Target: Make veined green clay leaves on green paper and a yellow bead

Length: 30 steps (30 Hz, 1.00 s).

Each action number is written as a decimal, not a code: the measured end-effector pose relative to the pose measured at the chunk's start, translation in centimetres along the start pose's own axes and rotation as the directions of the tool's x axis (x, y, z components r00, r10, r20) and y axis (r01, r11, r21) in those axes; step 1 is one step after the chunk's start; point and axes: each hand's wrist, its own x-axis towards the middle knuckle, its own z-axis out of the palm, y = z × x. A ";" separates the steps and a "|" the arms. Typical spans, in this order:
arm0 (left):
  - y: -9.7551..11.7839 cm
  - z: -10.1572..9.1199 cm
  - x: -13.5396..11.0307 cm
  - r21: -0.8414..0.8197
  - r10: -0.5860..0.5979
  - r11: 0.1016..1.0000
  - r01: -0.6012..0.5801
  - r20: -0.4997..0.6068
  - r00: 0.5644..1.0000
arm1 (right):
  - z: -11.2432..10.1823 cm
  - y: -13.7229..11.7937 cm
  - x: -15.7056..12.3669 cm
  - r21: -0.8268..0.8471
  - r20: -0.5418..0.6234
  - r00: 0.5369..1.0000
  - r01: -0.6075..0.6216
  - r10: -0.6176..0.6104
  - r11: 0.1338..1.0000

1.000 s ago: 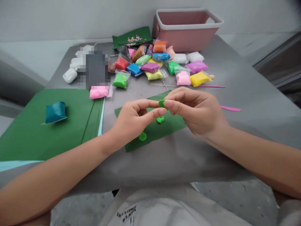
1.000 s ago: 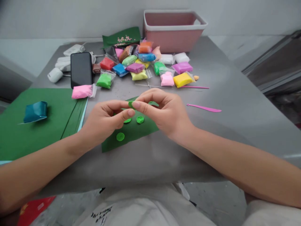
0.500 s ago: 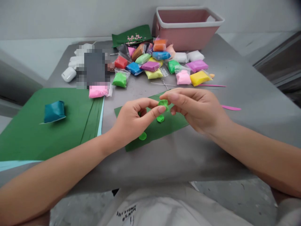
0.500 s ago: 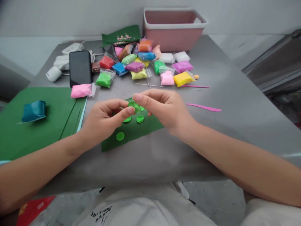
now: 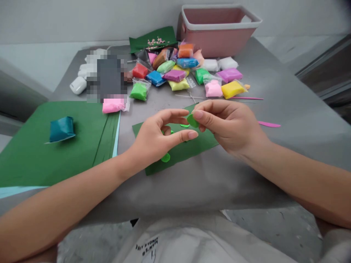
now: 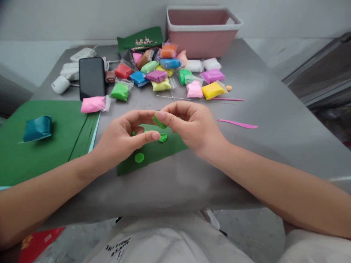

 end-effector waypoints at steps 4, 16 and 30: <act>-0.1 0.0 -0.2 0.022 -0.062 0.998 0.061 0.017 0.998 | 0.4 0.1 -0.4 0.017 0.011 1.000 0.003 -0.003 1.000; -0.1 0.1 0.0 -0.164 -0.065 0.984 0.062 -0.010 0.998 | 0.5 0.1 -0.3 0.112 0.027 0.996 -0.083 0.080 0.990; -0.4 0.2 0.4 -0.267 -0.096 0.960 0.081 -0.044 0.994 | -0.2 0.7 0.1 -0.123 -0.013 0.993 0.113 -0.116 0.986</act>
